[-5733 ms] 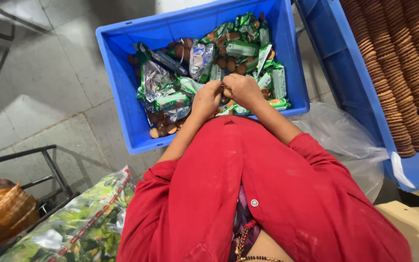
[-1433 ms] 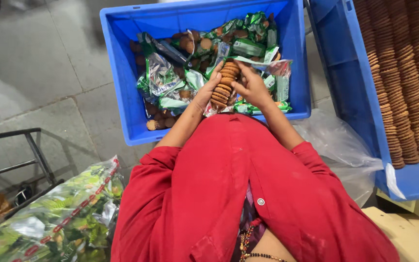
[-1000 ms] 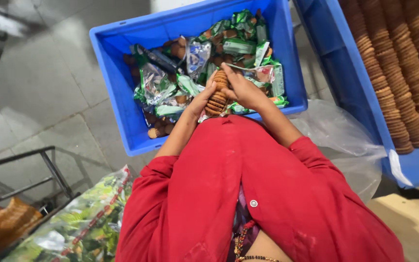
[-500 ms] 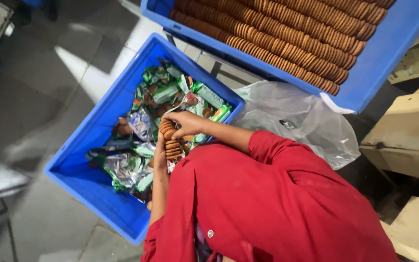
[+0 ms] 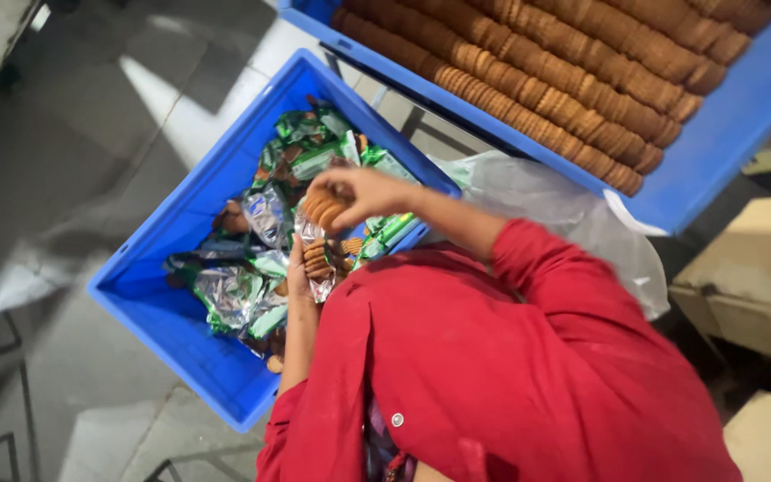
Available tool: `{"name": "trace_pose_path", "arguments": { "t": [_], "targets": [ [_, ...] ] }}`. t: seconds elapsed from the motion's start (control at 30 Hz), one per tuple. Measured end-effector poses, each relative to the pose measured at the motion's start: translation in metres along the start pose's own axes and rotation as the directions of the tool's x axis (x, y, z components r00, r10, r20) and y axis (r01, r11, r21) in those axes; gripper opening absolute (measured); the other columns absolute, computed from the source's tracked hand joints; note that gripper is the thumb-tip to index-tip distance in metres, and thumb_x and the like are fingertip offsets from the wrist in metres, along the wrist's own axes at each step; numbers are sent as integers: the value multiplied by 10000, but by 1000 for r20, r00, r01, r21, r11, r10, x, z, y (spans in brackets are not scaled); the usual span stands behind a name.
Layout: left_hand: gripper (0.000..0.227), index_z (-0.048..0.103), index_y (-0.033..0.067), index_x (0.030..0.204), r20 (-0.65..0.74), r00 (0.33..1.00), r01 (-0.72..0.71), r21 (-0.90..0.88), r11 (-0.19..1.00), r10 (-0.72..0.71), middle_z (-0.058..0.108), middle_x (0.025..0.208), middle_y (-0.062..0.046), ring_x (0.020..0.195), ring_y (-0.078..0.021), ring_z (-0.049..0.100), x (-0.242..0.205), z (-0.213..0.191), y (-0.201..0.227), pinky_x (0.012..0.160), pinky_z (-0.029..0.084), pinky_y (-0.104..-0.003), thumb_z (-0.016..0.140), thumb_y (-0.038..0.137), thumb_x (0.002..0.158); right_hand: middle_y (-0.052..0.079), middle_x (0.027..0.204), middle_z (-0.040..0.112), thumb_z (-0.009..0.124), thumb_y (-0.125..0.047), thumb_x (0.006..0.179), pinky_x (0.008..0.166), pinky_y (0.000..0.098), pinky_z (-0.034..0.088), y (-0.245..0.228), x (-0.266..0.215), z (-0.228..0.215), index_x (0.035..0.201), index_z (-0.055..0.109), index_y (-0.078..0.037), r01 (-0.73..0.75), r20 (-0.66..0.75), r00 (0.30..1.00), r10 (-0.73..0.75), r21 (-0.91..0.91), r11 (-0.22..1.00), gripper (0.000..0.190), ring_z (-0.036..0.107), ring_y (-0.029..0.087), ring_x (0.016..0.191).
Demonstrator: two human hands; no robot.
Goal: The person repeatedly picks up individually wrapped cookie packs from a blue bin, opens the wrappers by hand, and places the unwrapped cookies into a second blue bin. The person also occasionally moves loose cookies and empty wrappers within the first bin.
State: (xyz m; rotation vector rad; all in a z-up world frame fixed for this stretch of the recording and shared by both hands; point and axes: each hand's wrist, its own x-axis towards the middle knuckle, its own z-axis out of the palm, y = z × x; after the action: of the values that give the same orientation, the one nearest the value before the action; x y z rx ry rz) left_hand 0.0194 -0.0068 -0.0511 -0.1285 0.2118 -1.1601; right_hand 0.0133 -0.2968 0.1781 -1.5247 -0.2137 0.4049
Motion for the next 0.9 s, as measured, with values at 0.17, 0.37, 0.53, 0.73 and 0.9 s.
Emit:
{"name": "trace_pose_path", "arguments": {
  "t": [0.17,0.37,0.53,0.73,0.9],
  "targets": [
    [507,596,32,1111,-93,930,-354,31,935,355,539,782,-8,619,-117,514,-17,-7,-1,542,456,-245,487,527,1107,97,1260,640,909,-145,756,847,302,566,-80,-1,-112,1453,520,-59,245,-36,955,-293,-459,854,803,618,156,1010],
    [415,606,62,1203,-206,751,-640,6,768,627,624,1123,-197,990,-299,642,-37,9,-24,816,594,-409,555,454,1079,17,1026,568,923,-101,832,741,246,445,-65,19,-241,1377,620,-55,-6,-363,917,-165,-425,905,625,480,89,857],
    [442,617,58,1297,-224,596,-752,181,634,771,632,1158,-161,1003,-288,638,-34,11,-36,800,582,-413,547,423,1059,18,1011,558,859,-74,718,786,257,499,32,80,-300,1319,584,-66,-8,-307,947,-95,-318,948,661,538,84,896],
    [420,616,56,1236,-358,492,-733,323,599,794,654,1074,-155,898,-268,652,-32,24,-58,733,583,-373,547,429,1058,170,1295,630,841,-94,666,1043,363,499,97,146,-324,1390,574,-54,113,-58,982,-178,-576,809,773,607,280,1205],
    [421,615,34,1211,-424,392,-696,444,564,817,667,1022,-150,834,-259,660,-30,27,-66,681,579,-352,547,424,1068,285,1378,529,936,-172,634,1024,446,444,82,171,-331,1422,538,-34,83,61,997,-56,-812,578,894,521,435,1236]
  ]
}}
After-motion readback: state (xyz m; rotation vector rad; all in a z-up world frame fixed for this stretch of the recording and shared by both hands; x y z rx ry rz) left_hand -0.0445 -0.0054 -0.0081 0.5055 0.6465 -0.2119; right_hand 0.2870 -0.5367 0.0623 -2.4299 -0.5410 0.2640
